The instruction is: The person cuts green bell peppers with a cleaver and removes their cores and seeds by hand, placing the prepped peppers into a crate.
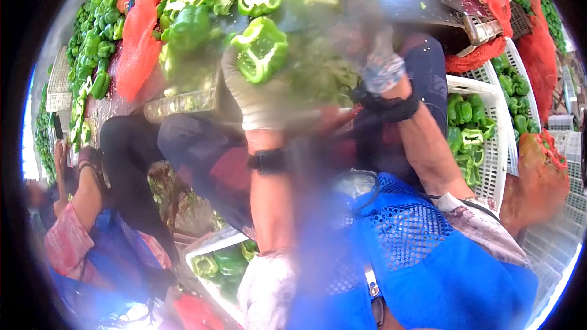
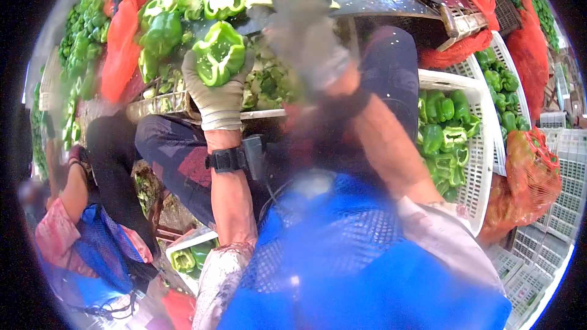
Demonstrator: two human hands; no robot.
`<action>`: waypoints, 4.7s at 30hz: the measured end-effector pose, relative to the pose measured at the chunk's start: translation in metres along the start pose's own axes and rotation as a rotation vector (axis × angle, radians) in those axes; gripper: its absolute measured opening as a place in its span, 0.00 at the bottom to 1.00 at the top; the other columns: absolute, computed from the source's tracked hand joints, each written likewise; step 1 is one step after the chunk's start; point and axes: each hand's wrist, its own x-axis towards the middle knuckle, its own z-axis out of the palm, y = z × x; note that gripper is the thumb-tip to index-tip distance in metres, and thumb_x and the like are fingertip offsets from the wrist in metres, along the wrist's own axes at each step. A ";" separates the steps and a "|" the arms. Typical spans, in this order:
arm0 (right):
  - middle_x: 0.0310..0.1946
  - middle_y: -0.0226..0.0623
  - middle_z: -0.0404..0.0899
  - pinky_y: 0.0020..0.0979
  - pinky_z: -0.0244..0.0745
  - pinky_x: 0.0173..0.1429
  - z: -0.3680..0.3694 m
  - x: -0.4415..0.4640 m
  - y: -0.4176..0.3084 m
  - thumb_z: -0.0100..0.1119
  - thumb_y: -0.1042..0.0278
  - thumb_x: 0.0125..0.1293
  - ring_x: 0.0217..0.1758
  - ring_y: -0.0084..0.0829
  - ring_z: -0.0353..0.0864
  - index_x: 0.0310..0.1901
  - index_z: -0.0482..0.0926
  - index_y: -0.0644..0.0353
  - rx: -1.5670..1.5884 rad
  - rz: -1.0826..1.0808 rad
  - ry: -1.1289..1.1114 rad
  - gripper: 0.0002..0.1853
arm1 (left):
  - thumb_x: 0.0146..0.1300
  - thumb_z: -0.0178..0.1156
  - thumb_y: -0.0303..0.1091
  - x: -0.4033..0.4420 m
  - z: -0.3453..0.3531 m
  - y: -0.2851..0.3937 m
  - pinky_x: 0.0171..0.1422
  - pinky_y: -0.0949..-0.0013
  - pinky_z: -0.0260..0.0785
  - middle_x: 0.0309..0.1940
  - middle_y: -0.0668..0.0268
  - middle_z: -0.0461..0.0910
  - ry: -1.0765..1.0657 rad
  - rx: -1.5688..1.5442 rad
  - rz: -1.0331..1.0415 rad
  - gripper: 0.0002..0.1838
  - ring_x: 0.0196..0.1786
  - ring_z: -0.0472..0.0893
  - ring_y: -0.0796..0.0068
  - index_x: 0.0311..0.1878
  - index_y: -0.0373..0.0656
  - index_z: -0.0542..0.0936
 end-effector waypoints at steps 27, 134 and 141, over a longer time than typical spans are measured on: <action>0.48 0.51 0.80 0.37 0.79 0.49 0.070 -0.021 0.093 0.59 0.72 0.61 0.45 0.43 0.83 0.68 0.62 0.67 0.248 -0.067 -0.073 0.33 | 0.71 0.50 0.40 -0.005 0.025 -0.035 0.63 0.57 0.72 0.56 0.60 0.78 -0.031 0.346 0.357 0.20 0.58 0.78 0.65 0.61 0.42 0.75; 0.35 0.37 0.83 0.33 0.77 0.38 0.028 -0.012 0.002 0.71 0.58 0.52 0.35 0.34 0.80 0.41 0.84 0.57 0.185 -0.182 -0.126 0.17 | 0.65 0.58 0.47 0.010 -0.028 -0.006 0.61 0.52 0.74 0.50 0.57 0.81 -0.031 0.146 -0.025 0.21 0.53 0.80 0.57 0.53 0.41 0.78; 0.37 0.37 0.82 0.33 0.77 0.41 0.004 -0.004 0.031 0.67 0.62 0.56 0.37 0.33 0.81 0.43 0.83 0.57 0.262 -0.221 -0.007 0.14 | 0.68 0.54 0.49 0.001 -0.026 0.000 0.63 0.49 0.71 0.54 0.54 0.78 -0.135 0.365 0.140 0.24 0.57 0.77 0.59 0.57 0.41 0.75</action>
